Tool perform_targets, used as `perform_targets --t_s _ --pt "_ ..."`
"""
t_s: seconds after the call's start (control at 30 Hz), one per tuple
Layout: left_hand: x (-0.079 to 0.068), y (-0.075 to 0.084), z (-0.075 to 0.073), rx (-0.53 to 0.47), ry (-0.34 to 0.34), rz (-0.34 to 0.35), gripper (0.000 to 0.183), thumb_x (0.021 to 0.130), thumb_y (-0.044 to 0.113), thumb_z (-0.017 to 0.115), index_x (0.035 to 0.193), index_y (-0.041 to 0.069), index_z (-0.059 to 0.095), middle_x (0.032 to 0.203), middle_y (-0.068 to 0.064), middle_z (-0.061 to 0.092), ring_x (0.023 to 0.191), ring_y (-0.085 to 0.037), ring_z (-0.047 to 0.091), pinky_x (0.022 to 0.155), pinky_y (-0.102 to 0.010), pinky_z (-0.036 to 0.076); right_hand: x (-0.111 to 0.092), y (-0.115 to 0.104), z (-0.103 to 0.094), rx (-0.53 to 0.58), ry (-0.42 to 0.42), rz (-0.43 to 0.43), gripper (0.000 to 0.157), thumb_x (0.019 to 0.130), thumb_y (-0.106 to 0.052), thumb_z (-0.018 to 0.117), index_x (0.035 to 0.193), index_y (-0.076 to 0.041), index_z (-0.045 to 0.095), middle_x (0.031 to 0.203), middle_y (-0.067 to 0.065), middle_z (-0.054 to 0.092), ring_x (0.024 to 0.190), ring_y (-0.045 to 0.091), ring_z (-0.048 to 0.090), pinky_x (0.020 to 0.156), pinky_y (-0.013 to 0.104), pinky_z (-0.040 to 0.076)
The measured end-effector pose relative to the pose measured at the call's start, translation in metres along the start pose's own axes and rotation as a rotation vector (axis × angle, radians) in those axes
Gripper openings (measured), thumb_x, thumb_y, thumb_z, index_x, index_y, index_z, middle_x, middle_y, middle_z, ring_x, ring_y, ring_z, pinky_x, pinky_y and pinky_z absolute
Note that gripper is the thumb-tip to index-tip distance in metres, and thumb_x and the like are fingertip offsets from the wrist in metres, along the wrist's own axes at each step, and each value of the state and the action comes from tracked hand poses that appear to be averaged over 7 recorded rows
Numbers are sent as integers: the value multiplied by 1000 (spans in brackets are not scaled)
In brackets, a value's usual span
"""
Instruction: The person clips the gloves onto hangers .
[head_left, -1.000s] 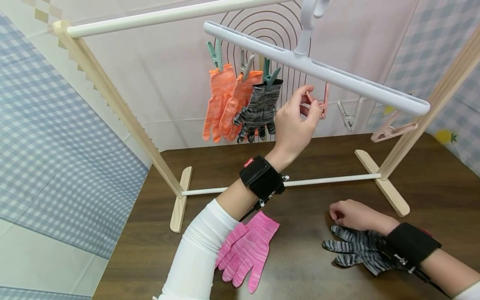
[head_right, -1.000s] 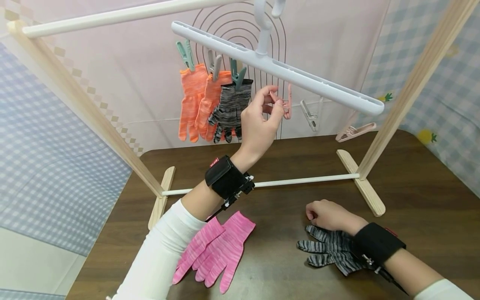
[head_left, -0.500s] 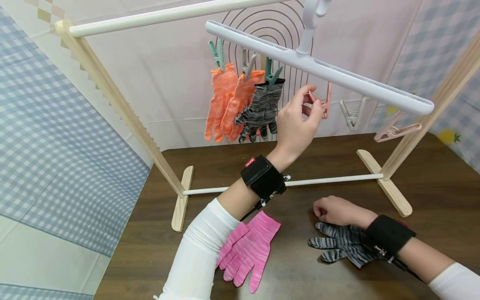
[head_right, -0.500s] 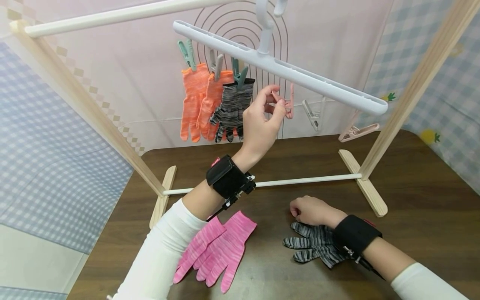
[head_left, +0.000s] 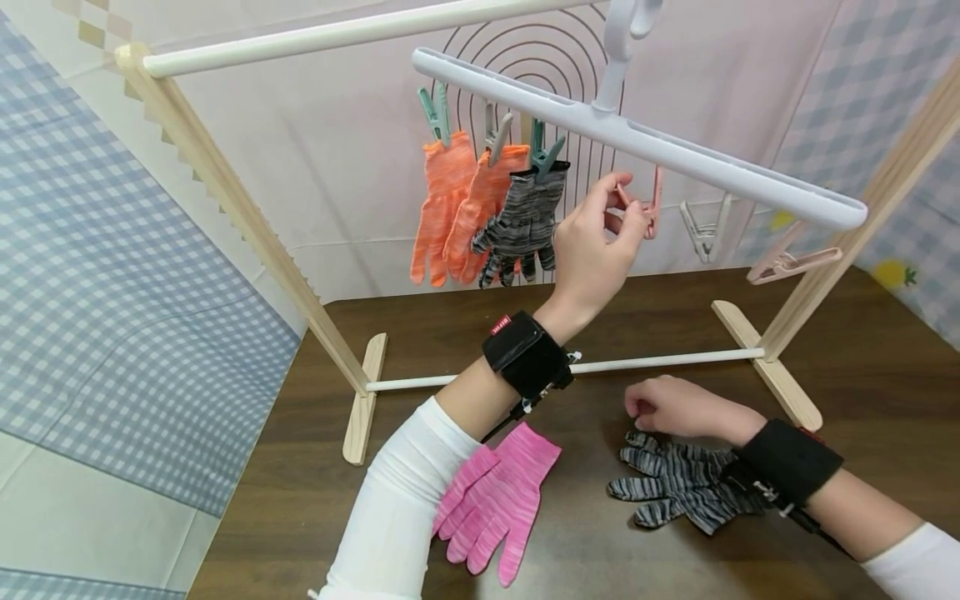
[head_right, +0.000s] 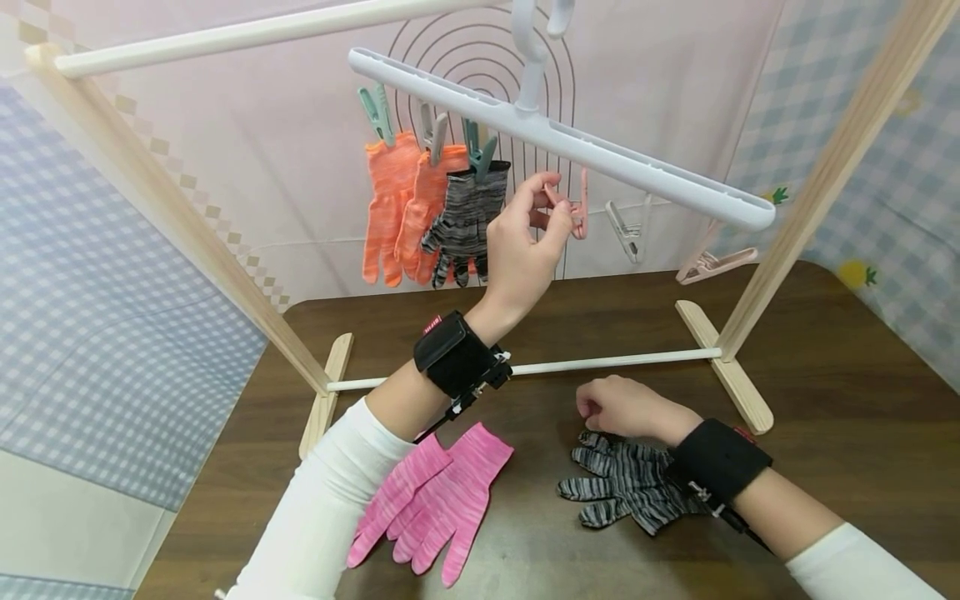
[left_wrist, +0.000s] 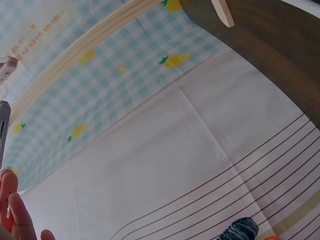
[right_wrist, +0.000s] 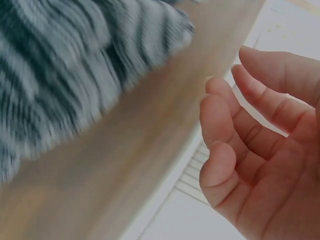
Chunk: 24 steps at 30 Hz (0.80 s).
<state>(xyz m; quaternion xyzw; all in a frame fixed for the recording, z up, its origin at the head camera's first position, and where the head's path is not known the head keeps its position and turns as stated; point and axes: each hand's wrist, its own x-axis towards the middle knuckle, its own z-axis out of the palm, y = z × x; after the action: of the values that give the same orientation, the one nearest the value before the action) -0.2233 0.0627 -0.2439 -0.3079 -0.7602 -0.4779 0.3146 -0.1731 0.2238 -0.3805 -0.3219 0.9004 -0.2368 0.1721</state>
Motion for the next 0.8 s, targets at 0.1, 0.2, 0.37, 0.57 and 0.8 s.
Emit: perform_targets --t_s 0.1,0.2,0.37,0.57,0.8 --pt "0 0 0 -4 2 1 30 90 14 45 117 0 50 92 -7 63 71 -5 55 61 -18 40 -10 -2 -10 -18 20 21 11 80 -7 60 77 -14 53 65 -5 44 56 8 39 55 30 36" --pt "0 -1 0 -5 3 -1 30 90 14 45 117 0 50 92 -6 63 71 -5 55 61 -18 40 -23 0 -18 -19 32 60 10 81 -10 61 79 -14 52 66 -5 44 57 9 38 55 30 35" --pt "0 0 0 -4 0 -5 30 90 14 45 117 1 50 92 -6 63 71 -5 55 62 -18 41 -51 11 -22 -20 55 97 13 79 -11 64 82 -12 51 66 -5 41 57 7 36 55 30 32" --pt "0 0 0 -7 2 -4 30 90 14 46 116 0 50 91 -6 63 71 -5 55 62 -18 41 -84 32 -20 0 35 122 16 78 -13 65 86 -9 52 68 -5 43 57 4 36 53 28 33" --pt "1 0 0 -5 11 3 30 89 14 46 116 0 50 91 -7 64 70 -6 55 62 -18 41 -113 52 -13 0 49 151 19 78 -16 66 89 -9 52 70 -4 43 61 2 37 54 28 33"
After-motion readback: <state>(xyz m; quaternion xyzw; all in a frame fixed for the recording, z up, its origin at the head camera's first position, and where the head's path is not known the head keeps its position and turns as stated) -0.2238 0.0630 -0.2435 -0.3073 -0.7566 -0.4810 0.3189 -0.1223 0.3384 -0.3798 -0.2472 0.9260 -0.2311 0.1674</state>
